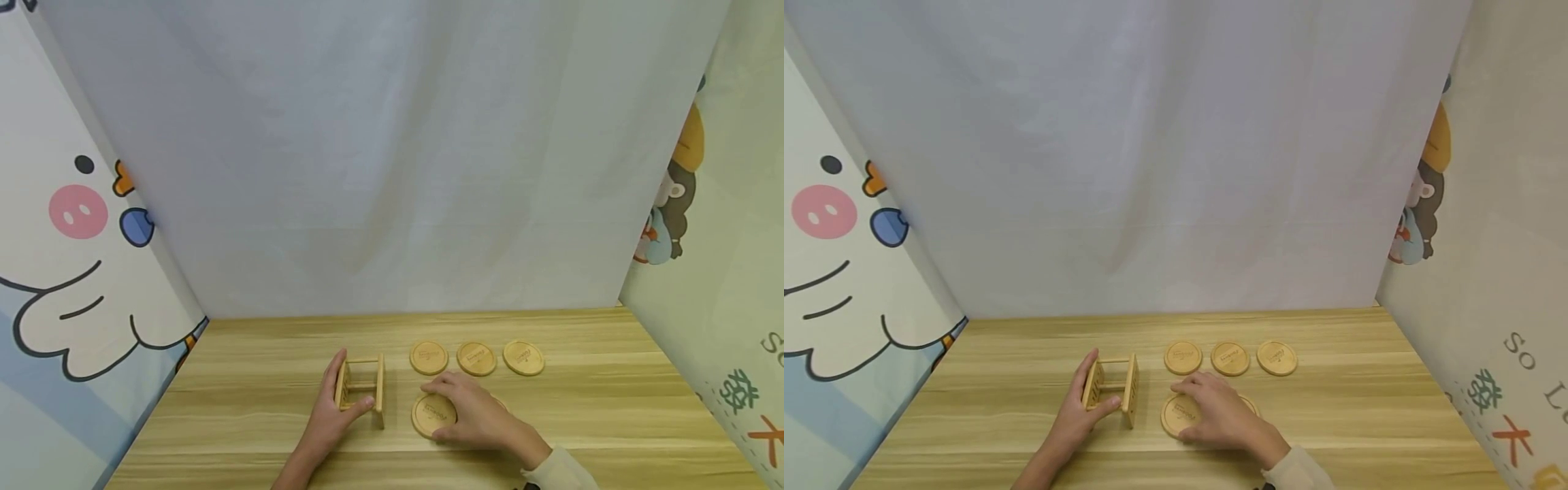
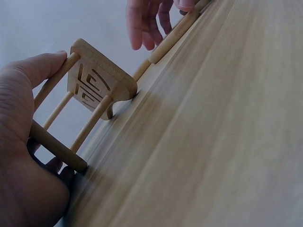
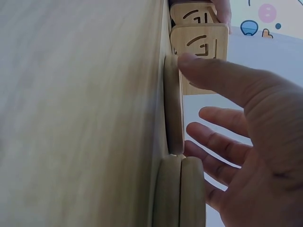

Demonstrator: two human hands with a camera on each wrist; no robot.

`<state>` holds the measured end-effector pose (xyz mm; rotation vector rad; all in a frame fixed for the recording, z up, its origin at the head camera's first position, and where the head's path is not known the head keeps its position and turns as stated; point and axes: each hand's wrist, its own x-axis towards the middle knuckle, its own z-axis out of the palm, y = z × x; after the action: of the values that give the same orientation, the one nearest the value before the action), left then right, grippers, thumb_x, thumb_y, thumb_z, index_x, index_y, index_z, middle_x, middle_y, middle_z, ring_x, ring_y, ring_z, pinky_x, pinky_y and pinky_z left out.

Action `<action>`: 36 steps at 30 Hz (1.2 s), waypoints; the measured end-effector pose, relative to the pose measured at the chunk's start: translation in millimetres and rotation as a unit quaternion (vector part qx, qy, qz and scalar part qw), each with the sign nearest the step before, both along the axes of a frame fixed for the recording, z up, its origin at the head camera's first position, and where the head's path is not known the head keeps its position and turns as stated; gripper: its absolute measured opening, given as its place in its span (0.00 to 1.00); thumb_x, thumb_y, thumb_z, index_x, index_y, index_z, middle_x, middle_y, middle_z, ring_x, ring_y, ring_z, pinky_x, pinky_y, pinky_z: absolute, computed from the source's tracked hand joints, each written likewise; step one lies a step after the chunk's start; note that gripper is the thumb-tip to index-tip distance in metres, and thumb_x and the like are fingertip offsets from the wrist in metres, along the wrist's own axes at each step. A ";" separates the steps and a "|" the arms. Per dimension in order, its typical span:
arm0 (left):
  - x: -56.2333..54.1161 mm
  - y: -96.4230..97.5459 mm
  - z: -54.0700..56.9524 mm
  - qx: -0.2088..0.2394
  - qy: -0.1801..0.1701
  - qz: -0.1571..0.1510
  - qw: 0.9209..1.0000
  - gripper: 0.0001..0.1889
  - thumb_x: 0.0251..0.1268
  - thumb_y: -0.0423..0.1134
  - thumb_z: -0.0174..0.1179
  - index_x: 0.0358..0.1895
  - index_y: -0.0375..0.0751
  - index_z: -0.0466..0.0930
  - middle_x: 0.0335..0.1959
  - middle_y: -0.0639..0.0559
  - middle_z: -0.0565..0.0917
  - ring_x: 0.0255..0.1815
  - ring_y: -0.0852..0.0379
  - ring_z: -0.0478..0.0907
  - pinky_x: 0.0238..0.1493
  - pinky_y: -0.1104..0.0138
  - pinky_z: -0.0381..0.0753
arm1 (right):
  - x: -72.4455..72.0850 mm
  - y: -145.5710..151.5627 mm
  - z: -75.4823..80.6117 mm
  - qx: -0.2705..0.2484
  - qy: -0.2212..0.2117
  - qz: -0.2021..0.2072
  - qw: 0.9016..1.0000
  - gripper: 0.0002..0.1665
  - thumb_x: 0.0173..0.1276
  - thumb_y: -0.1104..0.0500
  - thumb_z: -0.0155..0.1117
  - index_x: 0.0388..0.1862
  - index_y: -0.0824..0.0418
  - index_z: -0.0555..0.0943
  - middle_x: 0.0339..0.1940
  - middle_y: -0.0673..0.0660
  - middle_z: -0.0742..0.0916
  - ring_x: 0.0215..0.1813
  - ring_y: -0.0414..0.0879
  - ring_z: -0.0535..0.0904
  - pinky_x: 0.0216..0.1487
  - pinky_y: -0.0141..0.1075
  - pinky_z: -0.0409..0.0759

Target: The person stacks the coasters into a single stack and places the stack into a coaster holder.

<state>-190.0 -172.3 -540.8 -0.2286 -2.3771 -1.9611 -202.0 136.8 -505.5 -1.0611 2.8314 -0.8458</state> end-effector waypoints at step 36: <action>1.0 -0.5 2.1 -0.003 -0.001 -0.001 1.000 0.56 0.71 0.39 0.78 0.93 0.47 0.48 0.92 0.34 0.46 0.91 0.26 0.42 0.84 0.28 0.50 | -0.7 -2.4 -0.3 0.023 0.008 0.015 1.000 0.44 0.53 0.53 0.93 0.69 0.62 0.87 0.61 0.53 0.86 0.65 0.53 0.83 0.69 0.55 0.82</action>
<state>-189.0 -172.9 -538.7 -0.2281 -2.3861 -1.9560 -202.7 134.5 -505.8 -1.1060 2.8256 -0.7700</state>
